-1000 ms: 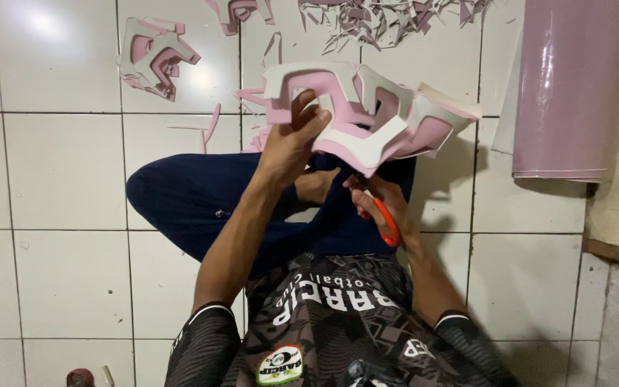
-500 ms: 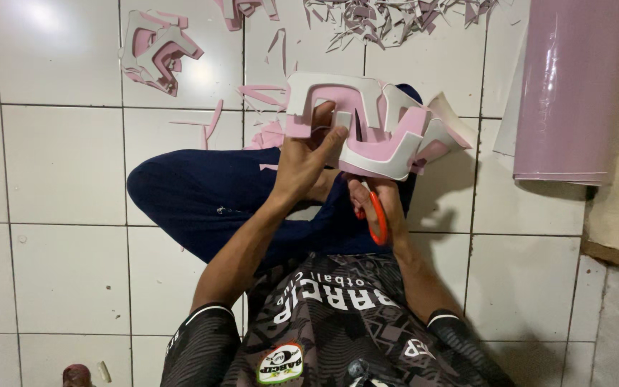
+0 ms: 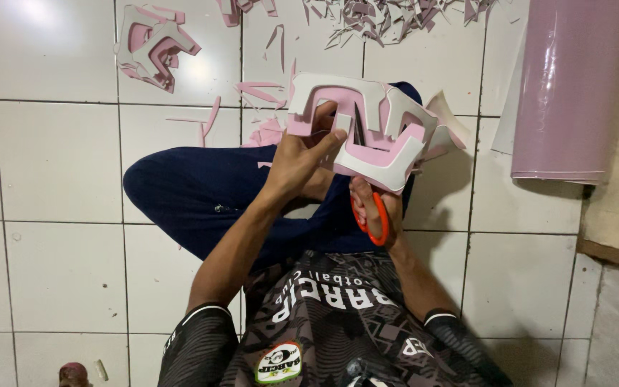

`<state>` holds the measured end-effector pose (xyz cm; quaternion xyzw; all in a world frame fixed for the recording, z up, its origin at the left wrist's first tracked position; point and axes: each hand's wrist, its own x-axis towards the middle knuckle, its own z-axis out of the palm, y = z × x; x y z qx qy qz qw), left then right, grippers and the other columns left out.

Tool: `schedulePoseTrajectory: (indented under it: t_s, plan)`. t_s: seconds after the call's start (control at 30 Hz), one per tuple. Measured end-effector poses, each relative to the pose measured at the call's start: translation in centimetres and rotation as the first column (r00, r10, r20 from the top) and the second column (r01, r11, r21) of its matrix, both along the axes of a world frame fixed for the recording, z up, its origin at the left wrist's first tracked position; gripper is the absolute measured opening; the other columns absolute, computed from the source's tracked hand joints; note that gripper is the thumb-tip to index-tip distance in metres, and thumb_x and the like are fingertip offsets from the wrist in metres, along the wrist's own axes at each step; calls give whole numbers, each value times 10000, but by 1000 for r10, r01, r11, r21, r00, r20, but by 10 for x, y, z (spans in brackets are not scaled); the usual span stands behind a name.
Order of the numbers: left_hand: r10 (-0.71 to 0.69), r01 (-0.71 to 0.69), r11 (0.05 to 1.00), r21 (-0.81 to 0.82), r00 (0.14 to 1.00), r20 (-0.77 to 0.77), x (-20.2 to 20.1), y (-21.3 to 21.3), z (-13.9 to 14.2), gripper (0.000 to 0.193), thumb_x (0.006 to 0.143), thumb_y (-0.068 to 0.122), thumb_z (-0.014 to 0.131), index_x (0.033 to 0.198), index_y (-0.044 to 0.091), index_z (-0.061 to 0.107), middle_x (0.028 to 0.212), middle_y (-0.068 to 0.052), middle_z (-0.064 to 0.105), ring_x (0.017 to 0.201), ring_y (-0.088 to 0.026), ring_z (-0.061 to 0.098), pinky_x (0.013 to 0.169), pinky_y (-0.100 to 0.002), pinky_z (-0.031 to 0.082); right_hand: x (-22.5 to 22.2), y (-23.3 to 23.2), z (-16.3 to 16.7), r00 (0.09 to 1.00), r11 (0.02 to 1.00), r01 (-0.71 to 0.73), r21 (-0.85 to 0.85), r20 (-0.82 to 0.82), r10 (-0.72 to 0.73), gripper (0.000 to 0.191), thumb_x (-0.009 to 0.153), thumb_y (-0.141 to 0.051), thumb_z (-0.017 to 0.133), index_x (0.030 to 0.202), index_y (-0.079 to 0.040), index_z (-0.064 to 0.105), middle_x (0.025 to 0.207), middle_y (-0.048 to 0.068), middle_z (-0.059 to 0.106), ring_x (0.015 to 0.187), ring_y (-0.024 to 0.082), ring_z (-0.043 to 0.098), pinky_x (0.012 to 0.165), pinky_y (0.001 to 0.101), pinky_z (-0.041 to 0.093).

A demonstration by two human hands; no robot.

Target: The person sits cross-legged on a tiled floor and trims excess pink and white foam from decorative letter shapes with red-handled scissors, working one letter at a time on their lap and setting finished letters aside with the growing pile of trimmed pieces.

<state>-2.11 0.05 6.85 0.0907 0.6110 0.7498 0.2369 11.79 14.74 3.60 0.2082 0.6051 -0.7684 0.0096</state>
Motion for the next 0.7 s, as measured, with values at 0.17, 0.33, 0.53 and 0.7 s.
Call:
schedulePoseTrajectory:
  t_s: [0.17,0.33,0.53,0.7]
  plan:
    - [-125,136,988,-73,982,140,-22,-20,13,569,923,135,721,1432,-22,522,1197,-87,665,1075,-143,656,902,-307,557,7,8,-24,979,993,-116,16,-165,117,279,984,-256,690,919,-7,583,633,11,514,457,81,472,387,238,378]
    - [-215,221,975,3,947,237,-56,-44,12,565,925,99,681,1458,-20,535,1176,-95,637,1035,-170,629,840,-296,542,9,24,-6,941,940,-338,-44,-56,335,317,994,-321,664,950,-12,613,648,-1,531,513,66,501,455,228,415]
    - [-219,236,972,-23,931,293,-75,-65,11,617,899,66,648,1490,-5,483,1168,-104,669,1018,-184,671,860,-297,558,10,59,45,871,873,-487,-3,-75,486,515,981,-481,645,1057,28,653,727,-13,546,562,49,498,491,205,405]
    - [-393,406,909,-93,910,131,-72,-64,29,666,902,101,666,1543,97,486,1153,-94,695,982,-158,656,870,-307,567,-17,56,47,840,835,-543,91,90,536,571,958,-535,583,1059,22,653,683,-21,551,525,56,526,450,210,427]
